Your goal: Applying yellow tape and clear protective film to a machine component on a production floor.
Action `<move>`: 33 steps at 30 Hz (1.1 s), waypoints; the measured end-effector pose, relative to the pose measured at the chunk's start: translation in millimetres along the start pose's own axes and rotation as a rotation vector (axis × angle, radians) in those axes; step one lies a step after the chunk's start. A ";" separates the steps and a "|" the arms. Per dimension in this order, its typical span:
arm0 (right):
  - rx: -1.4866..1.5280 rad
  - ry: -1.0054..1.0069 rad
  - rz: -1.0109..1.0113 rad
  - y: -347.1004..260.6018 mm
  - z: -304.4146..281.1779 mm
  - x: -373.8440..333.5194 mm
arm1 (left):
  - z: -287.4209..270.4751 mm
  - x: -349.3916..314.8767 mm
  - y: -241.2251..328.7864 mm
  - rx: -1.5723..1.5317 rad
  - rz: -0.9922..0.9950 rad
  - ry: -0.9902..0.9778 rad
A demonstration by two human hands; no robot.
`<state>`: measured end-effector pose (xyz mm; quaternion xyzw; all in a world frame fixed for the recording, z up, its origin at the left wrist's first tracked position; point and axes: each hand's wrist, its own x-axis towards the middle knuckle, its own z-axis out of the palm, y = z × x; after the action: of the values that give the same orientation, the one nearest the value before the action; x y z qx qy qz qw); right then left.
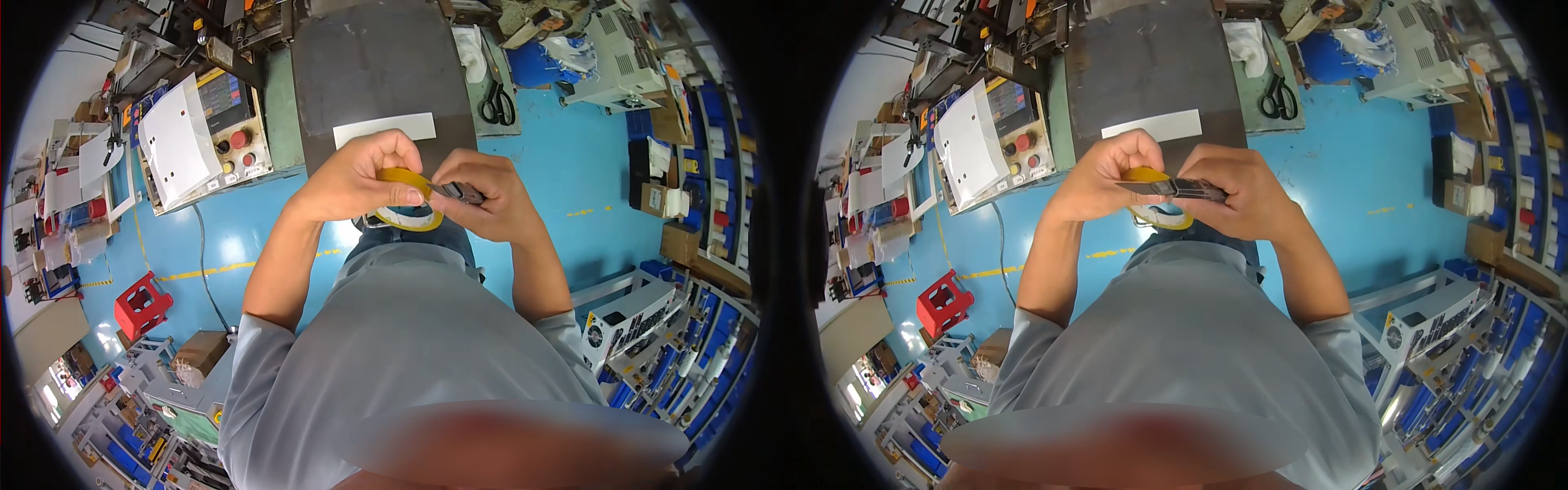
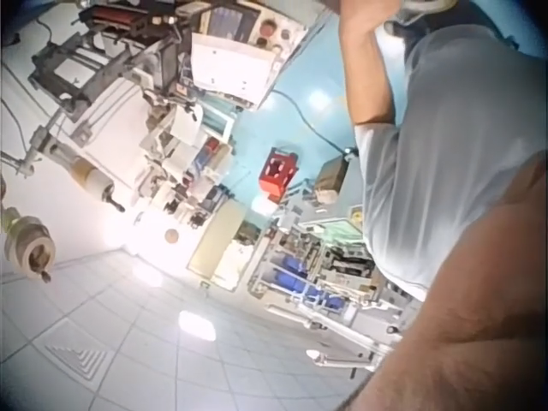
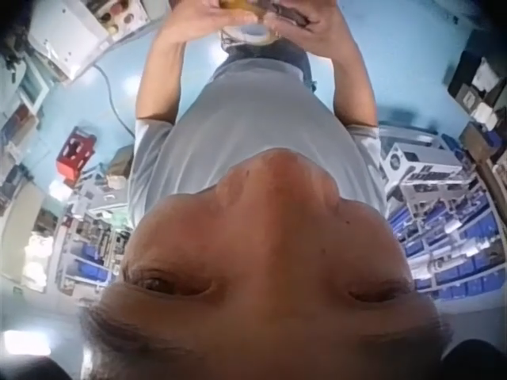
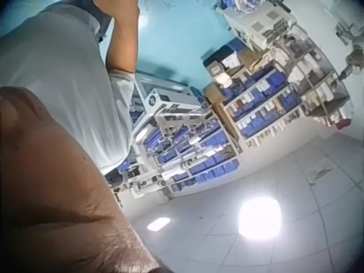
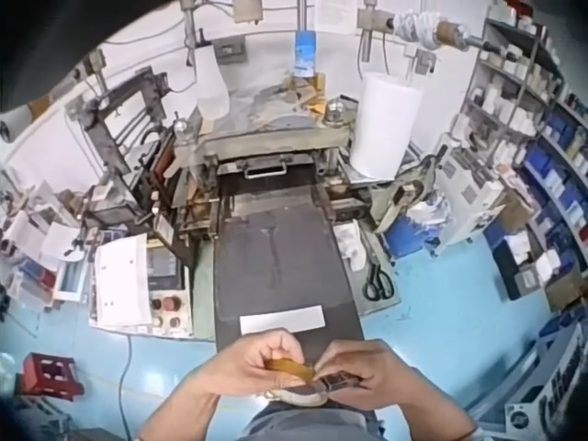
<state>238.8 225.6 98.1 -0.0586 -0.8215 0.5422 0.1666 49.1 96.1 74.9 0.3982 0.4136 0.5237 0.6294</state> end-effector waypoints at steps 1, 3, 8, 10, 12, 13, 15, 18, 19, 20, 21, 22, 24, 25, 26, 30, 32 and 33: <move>0.000 -0.004 0.000 1.5 -1.9 2.4 | -1.8 3.1 -1.8 -0.021 -0.001 0.000; 0.014 -0.003 0.036 5.9 -7.3 9.4 | -4.5 9.7 -2.4 -0.042 0.001 0.010; 0.055 -0.097 -0.010 41.5 -37.5 23.5 | -4.1 37.3 -9.4 -0.093 0.017 0.084; 0.121 -0.117 -0.146 58.7 -49.1 28.8 | -2.0 48.8 -14.3 -0.122 0.032 0.086; 0.103 -0.203 -0.094 60.4 -70.5 39.5 | 2.4 60.6 -9.9 -0.187 0.028 0.113; 0.084 -0.229 -0.087 63.4 -79.8 45.2 | 3.2 67.3 -7.3 -0.250 0.030 0.111; 0.124 -0.253 -0.160 76.8 -87.0 56.0 | 2.9 77.3 -8.4 -0.235 0.008 0.134; 0.105 -0.348 -0.142 82.1 -105.6 68.7 | 5.5 93.8 -4.6 -0.190 0.031 0.164; 0.088 -0.361 -0.148 85.6 -109.3 72.5 | 5.6 98.4 -2.4 -0.140 0.023 0.178; 0.021 -0.373 -0.179 86.5 -112.4 74.4 | 5.6 102.8 -0.3 -0.091 0.013 0.188; 0.028 -0.378 -0.172 87.9 -115.3 76.9 | 7.3 107.0 2.1 -0.080 0.030 0.207; -0.001 -0.394 -0.189 88.5 -117.6 78.4 | 7.5 109.5 1.6 -0.059 0.028 0.213; 0.002 -0.416 -0.186 87.5 -123.7 77.9 | 7.1 113.0 2.1 -0.052 0.016 0.213; 0.028 -0.389 -0.170 87.4 -125.4 78.7 | 6.4 114.4 4.4 -0.057 0.013 0.212; 0.054 -0.361 -0.154 87.3 -126.7 79.1 | 6.2 115.5 6.7 -0.117 0.006 0.211; 0.105 -0.381 -0.117 81.9 -137.3 86.3 | 3.8 119.1 6.0 -0.143 0.043 0.209; 0.114 -0.345 -0.168 84.0 -136.6 88.0 | 4.3 119.8 7.1 -0.133 0.080 0.210; 0.095 -0.378 -0.187 85.4 -137.3 88.2 | 3.6 118.7 8.5 -0.105 0.055 0.203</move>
<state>195.3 404.3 87.9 0.1287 -0.8134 0.5639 0.0619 62.7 214.3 71.8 0.3208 0.4363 0.5992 0.5896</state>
